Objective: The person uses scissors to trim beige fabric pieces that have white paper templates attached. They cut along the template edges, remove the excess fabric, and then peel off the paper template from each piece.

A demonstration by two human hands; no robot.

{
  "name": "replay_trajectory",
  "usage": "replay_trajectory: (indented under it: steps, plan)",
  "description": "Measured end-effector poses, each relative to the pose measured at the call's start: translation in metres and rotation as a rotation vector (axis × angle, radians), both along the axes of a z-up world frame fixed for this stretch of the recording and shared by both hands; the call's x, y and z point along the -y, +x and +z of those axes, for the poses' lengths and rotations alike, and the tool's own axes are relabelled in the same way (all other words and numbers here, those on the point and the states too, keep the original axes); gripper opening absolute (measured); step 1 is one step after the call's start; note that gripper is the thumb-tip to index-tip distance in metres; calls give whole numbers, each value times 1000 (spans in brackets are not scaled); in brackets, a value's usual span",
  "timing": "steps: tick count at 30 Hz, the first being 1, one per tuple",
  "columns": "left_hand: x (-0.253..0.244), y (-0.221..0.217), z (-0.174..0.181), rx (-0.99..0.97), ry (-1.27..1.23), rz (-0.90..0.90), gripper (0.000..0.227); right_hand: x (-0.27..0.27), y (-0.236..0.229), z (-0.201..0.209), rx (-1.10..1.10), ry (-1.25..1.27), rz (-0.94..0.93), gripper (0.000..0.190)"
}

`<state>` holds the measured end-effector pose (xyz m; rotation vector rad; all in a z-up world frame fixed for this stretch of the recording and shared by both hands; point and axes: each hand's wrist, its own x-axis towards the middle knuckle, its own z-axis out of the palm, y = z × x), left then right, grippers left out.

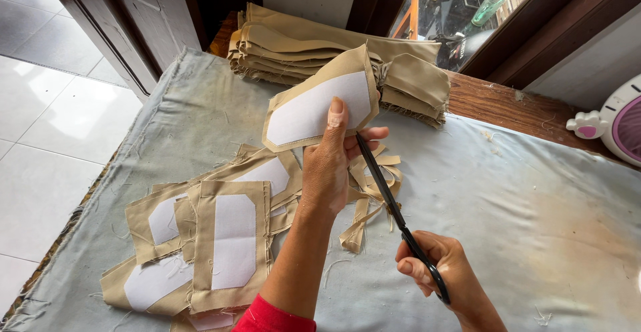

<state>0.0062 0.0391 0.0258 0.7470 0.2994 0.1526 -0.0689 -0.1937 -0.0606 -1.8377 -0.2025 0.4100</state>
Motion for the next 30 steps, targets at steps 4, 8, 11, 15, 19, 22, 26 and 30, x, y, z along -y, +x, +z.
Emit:
replay_trajectory:
  steps: [4, 8, 11, 15, 19, 22, 26, 30]
  plan:
    - [1, -1, 1, -12, 4, -16, 60, -3, -1, 1, -26, 6, -40, 12]
    - [1, -1, 0, -9, 3, -13, 59, -5, -2, 2, -61, 16, -62, 12]
    - [1, -1, 2, -21, 1, -1, 58, -8, -3, 4, -67, 3, -78, 16]
    - [1, 2, -1, -13, -36, 50, 55, -10, -4, 6, -42, -52, -98, 17]
    - [-10, 3, -6, 36, 12, 66, 52, 2, 0, 5, -51, -17, 7, 19]
    - [-21, 4, -11, 11, 77, 146, 46, 12, 4, 1, -35, 24, 80, 37]
    - [-30, 0, -10, -22, 140, 48, 46, 12, 6, 7, -52, -40, 44, 30]
    - [-33, -6, 0, 6, 168, -35, 49, 9, 5, 10, -31, -28, 69, 26]
